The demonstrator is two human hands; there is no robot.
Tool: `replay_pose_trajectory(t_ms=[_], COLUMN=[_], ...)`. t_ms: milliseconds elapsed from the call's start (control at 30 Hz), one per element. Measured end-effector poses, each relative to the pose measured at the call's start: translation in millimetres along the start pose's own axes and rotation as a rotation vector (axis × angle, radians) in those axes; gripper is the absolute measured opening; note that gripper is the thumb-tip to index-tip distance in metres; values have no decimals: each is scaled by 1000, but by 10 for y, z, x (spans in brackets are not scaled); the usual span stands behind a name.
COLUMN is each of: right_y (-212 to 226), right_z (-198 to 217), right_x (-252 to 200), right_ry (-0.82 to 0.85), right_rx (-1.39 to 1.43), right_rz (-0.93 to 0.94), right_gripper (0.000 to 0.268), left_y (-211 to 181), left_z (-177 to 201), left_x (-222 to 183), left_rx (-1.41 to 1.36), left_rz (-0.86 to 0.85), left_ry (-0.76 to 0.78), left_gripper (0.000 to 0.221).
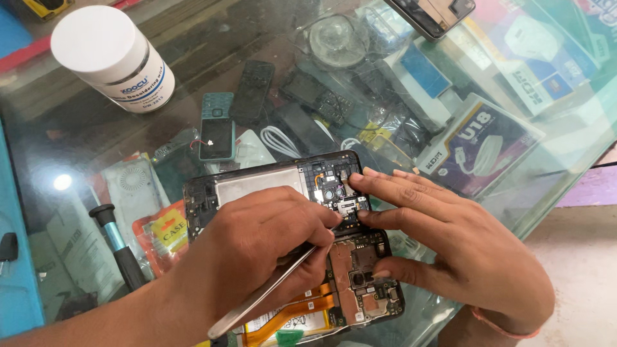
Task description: The person uses tweezers to manipulate small components and ribbon cables inside a disassembled smartphone. They carefully adjust connectors and parts on the motherboard while the device remains open on a glass workbench.
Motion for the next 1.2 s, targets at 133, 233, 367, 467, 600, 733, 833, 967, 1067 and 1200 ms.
replay_pose_trajectory(t_ms=[133, 233, 367, 467, 600, 733, 833, 967, 1067, 1200], right_y=[-13, -8, -8, -7, -13, -5, -6, 6, -6, -23], right_z=[-13, -9, -8, -11, -13, -16, -21, -13, -14, -24], right_x=[-1, 3, -1, -1, -1, 2, -4, -6, -8, -11], right_ry=[-3, -2, -5, -10, -9, -13, -15, -24, -24, -13], right_rx=[3, -1, -5, -2, -8, -13, -11, -8, -20, -19], right_rz=[-17, -15, -10, -7, -13, -8, -5, 17, 3, -27], right_gripper=[43, 44, 43, 43, 44, 43, 43, 43, 44, 51], left_y=[3, 4, -1, -2, 1, 0, -26, 23, 34, 56], left_z=[-3, -8, -7, 0, -4, -1, 3, 5, -7, -20], left_x=[-3, 8, 23, 18, 18, 6, 6, 9, 0, 6], left_rx=[18, 26, 35, 38, 34, 13, 19, -6, -13, -26], left_rz=[-9, -16, -28, -17, -11, 16, -30, -13, -13, -25], left_ry=[3, -3, -9, -2, -7, -14, 1, -41, -42, -42], left_gripper=[21, 19, 17, 17, 15, 15, 14, 15, 14, 14])
Point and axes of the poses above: each hand's wrist, its own x-axis towards the middle knuckle, its own z-axis out of the back of the hand, y = z × x, the point moved 8 cm from there along x, towards the middle knuckle, and after that the axes turned 8 degrees about -z, right-handed, at the moved point
